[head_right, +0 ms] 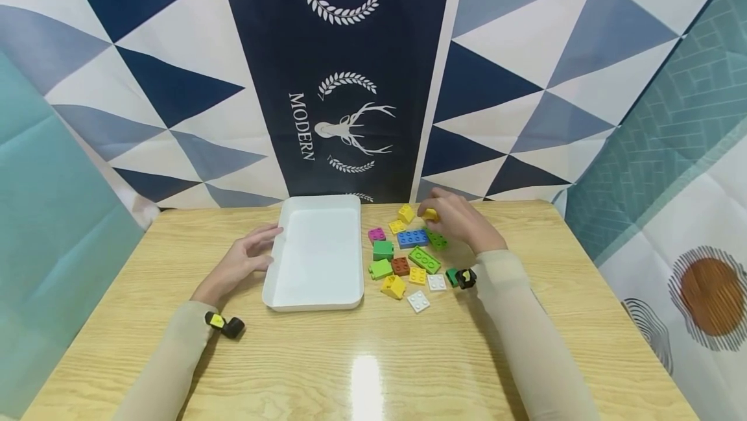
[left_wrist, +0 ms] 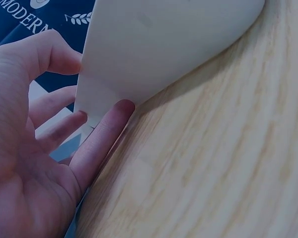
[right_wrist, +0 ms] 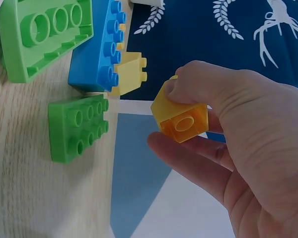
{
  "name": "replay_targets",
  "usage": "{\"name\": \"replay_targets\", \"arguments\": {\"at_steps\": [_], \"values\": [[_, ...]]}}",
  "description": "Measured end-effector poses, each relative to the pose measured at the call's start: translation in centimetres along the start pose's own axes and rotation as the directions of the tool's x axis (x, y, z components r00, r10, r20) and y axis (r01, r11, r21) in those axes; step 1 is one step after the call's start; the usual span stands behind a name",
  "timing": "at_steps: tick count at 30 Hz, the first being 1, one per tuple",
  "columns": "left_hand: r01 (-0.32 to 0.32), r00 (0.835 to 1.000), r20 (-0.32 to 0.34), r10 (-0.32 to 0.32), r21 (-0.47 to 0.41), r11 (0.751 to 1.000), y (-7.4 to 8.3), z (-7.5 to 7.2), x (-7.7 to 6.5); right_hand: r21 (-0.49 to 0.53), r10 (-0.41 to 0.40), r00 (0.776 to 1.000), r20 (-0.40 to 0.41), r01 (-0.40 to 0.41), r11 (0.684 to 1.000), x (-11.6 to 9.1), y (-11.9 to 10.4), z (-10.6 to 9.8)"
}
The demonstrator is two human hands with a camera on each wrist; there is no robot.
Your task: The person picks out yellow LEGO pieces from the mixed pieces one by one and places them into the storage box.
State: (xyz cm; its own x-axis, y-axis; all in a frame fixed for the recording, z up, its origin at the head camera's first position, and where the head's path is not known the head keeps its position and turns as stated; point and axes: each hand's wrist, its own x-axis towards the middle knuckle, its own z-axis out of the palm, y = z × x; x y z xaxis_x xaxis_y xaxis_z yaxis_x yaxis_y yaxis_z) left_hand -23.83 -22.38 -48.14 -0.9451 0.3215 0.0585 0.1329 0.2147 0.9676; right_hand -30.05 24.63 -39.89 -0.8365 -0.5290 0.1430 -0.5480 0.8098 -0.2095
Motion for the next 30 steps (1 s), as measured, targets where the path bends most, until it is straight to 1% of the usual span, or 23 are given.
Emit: {"name": "replay_targets", "arguments": {"at_steps": [7, 14, 23, 30], "values": [[0.0, 1.0, 0.004, 0.0, -0.006, 1.0, -0.1, 0.0, 0.1, 0.011, 0.009, 1.0, 0.024, -0.01, 1.0, 0.6, 0.3, 0.5], [-0.003, 1.0, 0.001, 0.003, 0.003, 1.0, -0.2, 0.0, 0.1, 0.036, 0.041, 0.997, 0.062, -0.043, 0.998, 1.5, 0.2, 0.8], [-0.003, 1.0, 0.0, 0.003, -0.003, 1.0, -0.1, 0.0, 0.1, 0.047, 0.038, 0.997, 0.063, -0.041, 0.998, 2.6, -0.2, 0.9], [-0.001, 1.0, -0.003, 0.001, 0.002, 1.0, -0.1, 0.0, 0.2, 0.068, 0.051, 0.996, 0.073, -0.056, 0.996, 3.5, -0.8, 1.0]]}}
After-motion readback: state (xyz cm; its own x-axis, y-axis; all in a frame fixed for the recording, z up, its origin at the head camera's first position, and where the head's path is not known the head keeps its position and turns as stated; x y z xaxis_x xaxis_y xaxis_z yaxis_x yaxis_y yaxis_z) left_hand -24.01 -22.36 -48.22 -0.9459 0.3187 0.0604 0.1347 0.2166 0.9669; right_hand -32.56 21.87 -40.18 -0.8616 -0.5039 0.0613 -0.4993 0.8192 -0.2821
